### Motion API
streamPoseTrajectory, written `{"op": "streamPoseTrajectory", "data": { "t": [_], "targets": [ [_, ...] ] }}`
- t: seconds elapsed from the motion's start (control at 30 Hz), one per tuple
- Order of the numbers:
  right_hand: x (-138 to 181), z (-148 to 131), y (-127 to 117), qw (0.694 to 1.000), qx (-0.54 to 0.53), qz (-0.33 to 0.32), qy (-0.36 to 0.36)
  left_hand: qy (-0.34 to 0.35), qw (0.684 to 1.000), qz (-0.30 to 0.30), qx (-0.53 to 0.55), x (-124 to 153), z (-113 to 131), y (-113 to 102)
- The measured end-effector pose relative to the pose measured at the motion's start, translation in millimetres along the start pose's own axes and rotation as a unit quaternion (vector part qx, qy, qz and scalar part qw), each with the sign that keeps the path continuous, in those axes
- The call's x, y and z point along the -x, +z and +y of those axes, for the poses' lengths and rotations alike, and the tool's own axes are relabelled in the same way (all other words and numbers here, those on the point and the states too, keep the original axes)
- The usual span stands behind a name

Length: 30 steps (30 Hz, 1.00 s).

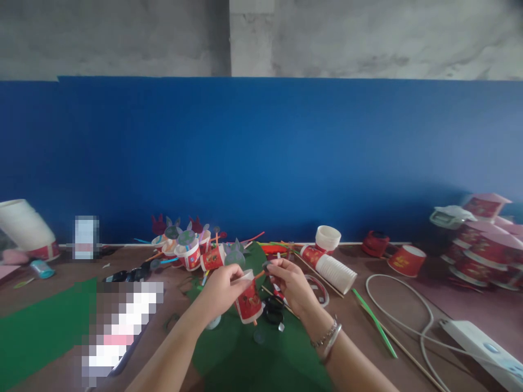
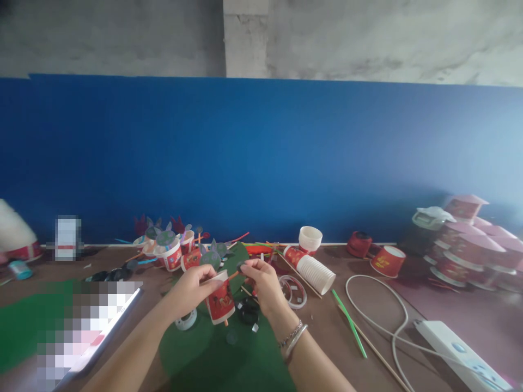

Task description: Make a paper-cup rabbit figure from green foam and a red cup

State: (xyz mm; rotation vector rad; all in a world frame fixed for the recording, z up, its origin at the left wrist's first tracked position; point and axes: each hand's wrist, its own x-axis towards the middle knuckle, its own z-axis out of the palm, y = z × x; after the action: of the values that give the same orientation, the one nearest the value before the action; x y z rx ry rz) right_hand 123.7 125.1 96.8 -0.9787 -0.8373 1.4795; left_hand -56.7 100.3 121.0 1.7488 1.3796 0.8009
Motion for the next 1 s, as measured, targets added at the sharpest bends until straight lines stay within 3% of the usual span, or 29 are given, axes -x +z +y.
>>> {"op": "streamPoseTrajectory", "data": {
  "t": [0.33, 0.7, 1.0],
  "targets": [
    [1, 3, 3, 0.994, 0.048, 0.002, -0.097, -0.006, 1.0, -0.007, -0.015, 1, 5, 3],
    [1, 7, 2, 0.984, 0.109, -0.014, -0.142, 0.009, 0.999, -0.031, 0.01, 3, 4, 4],
    [-4, 9, -5, 0.93, 0.273, 0.026, -0.244, 0.016, 1.0, -0.007, 0.005, 2, 5, 5]
  ]
}}
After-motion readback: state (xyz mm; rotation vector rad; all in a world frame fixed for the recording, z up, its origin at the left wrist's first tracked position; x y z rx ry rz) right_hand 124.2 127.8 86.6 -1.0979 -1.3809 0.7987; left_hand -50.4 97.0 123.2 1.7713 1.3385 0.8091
